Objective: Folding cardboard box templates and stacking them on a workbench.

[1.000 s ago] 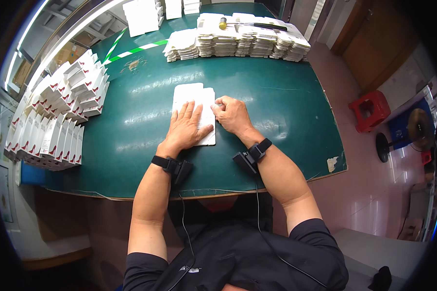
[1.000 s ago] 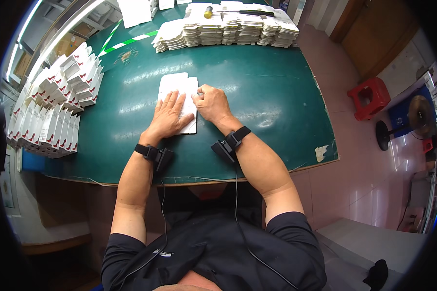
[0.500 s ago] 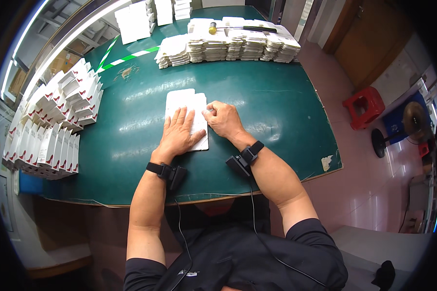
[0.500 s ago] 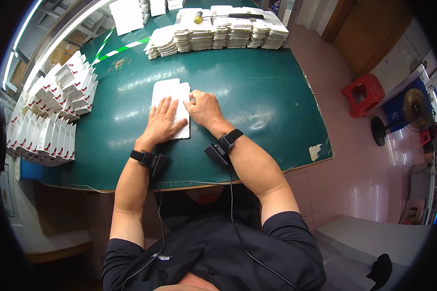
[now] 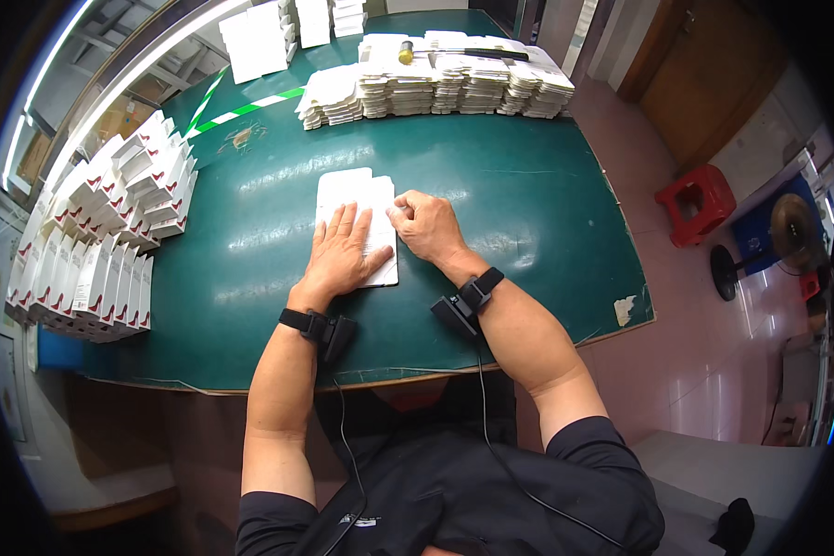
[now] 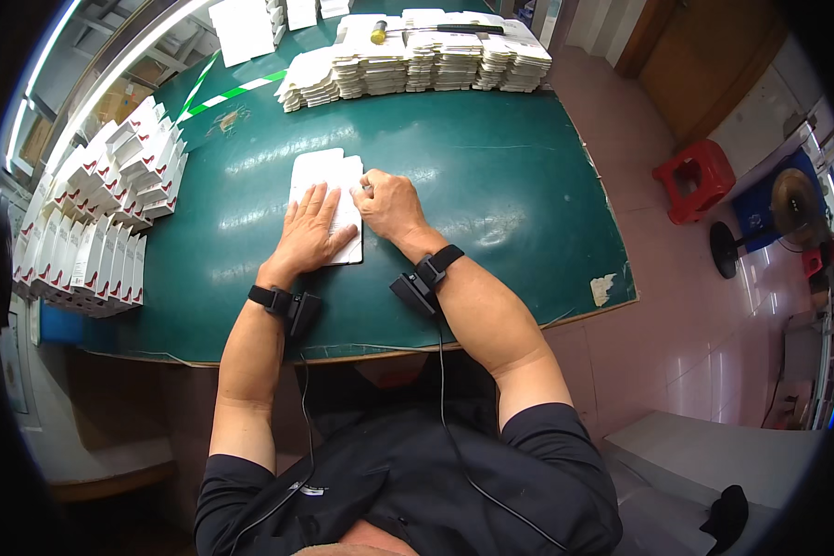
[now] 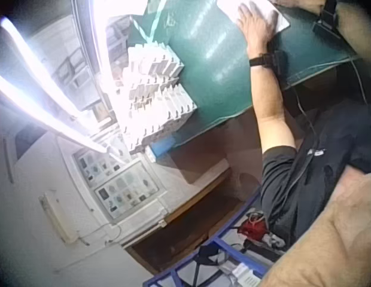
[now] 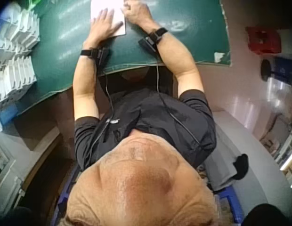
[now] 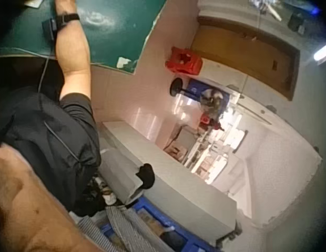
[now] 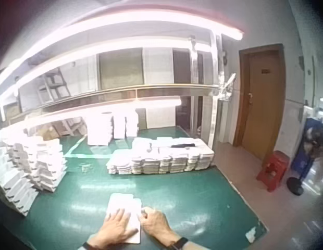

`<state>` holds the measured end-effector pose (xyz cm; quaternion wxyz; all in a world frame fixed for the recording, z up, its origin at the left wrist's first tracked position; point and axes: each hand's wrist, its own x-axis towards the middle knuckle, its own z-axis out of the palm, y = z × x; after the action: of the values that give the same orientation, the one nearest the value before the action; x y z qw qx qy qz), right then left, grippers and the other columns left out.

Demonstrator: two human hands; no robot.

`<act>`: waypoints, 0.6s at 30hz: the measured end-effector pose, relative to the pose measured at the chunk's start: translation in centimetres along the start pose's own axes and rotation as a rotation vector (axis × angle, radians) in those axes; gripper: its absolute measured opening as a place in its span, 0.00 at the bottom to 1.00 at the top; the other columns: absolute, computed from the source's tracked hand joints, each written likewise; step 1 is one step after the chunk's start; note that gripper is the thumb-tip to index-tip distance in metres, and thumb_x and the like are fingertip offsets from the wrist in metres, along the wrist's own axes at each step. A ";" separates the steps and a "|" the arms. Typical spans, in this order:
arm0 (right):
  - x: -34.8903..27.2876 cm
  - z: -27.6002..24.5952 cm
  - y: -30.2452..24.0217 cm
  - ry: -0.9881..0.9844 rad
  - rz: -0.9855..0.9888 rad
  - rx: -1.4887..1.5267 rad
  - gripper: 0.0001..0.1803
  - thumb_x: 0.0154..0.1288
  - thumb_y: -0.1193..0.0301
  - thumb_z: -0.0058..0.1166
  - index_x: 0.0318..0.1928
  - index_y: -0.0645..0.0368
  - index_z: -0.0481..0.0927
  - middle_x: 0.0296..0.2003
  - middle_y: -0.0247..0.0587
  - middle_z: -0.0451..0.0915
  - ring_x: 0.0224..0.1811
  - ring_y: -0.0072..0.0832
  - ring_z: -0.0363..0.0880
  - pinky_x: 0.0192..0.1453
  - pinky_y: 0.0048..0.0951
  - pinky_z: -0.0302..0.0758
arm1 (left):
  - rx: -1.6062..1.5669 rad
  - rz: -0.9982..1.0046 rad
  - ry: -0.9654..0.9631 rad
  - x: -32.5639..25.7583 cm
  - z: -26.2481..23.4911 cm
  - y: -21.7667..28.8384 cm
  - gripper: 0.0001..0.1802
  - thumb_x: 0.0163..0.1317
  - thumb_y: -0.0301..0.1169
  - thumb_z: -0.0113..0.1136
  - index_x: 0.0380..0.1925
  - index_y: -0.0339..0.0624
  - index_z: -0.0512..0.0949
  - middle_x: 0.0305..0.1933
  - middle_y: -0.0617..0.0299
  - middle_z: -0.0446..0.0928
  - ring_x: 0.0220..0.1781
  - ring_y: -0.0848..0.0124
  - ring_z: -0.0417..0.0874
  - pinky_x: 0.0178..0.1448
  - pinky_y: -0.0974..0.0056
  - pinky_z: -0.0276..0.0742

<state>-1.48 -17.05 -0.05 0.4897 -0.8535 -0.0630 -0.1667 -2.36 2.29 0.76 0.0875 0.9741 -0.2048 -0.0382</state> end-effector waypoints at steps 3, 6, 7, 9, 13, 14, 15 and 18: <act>0.0 0.2 0.2 0.007 -0.020 -0.003 0.16 0.64 0.62 0.63 0.40 0.65 0.86 0.30 0.56 0.86 0.33 0.45 0.88 0.39 0.39 0.83 | 0.015 0.003 -0.005 0.0 -0.1 0.0 0.47 0.70 0.64 0.49 0.79 0.46 0.56 0.84 0.43 0.48 0.86 0.51 0.44 0.85 0.45 0.36; 0.0 0.2 0.4 0.016 -0.049 -0.009 0.15 0.65 0.63 0.65 0.42 0.64 0.87 0.29 0.52 0.86 0.30 0.37 0.88 0.36 0.34 0.82 | 0.016 0.004 -0.002 0.0 -0.1 0.0 0.47 0.70 0.64 0.49 0.79 0.46 0.56 0.84 0.44 0.48 0.86 0.51 0.44 0.85 0.45 0.37; -0.1 0.3 0.4 0.014 -0.050 -0.009 0.15 0.65 0.64 0.65 0.42 0.64 0.87 0.29 0.51 0.86 0.30 0.37 0.87 0.36 0.34 0.81 | 0.010 0.005 0.004 -0.1 -0.1 0.0 0.47 0.69 0.65 0.49 0.79 0.46 0.56 0.84 0.44 0.48 0.86 0.52 0.44 0.85 0.45 0.37; -0.1 0.3 0.4 0.010 -0.051 -0.009 0.14 0.65 0.64 0.65 0.41 0.64 0.87 0.28 0.51 0.86 0.29 0.36 0.87 0.36 0.34 0.81 | 0.004 0.003 0.009 -0.1 0.0 0.0 0.48 0.69 0.65 0.49 0.78 0.46 0.57 0.84 0.45 0.49 0.86 0.52 0.44 0.85 0.44 0.37; 0.0 0.3 0.2 0.007 -0.071 -0.023 0.14 0.65 0.64 0.65 0.41 0.64 0.87 0.27 0.50 0.86 0.28 0.36 0.86 0.35 0.34 0.81 | -0.006 0.007 0.019 0.0 0.1 -0.1 0.48 0.69 0.65 0.49 0.78 0.45 0.57 0.84 0.45 0.49 0.86 0.52 0.44 0.85 0.44 0.37; 0.0 0.2 0.2 0.006 -0.071 -0.022 0.14 0.65 0.64 0.65 0.41 0.64 0.87 0.27 0.50 0.86 0.28 0.36 0.86 0.35 0.34 0.81 | -0.006 0.008 0.021 -0.1 0.1 -0.1 0.48 0.69 0.65 0.49 0.78 0.45 0.57 0.84 0.45 0.49 0.86 0.52 0.44 0.85 0.44 0.37; 0.0 0.2 0.2 -0.003 -0.063 -0.015 0.15 0.65 0.63 0.64 0.41 0.64 0.86 0.28 0.52 0.86 0.30 0.40 0.87 0.37 0.37 0.82 | -0.006 0.010 0.023 -0.1 0.1 -0.1 0.48 0.69 0.65 0.49 0.78 0.45 0.57 0.84 0.45 0.49 0.86 0.52 0.44 0.85 0.44 0.37; 0.0 0.1 0.1 -0.021 -0.047 -0.002 0.16 0.64 0.62 0.63 0.40 0.64 0.86 0.30 0.57 0.86 0.34 0.49 0.88 0.41 0.42 0.83 | -0.007 0.011 0.026 -0.1 0.1 -0.1 0.48 0.69 0.65 0.49 0.78 0.45 0.57 0.83 0.45 0.49 0.86 0.52 0.44 0.85 0.44 0.37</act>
<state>-1.45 -16.96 -0.19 0.4843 -0.8539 -0.0878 -0.1691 -2.37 2.42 0.64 0.0936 0.9731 -0.2091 -0.0257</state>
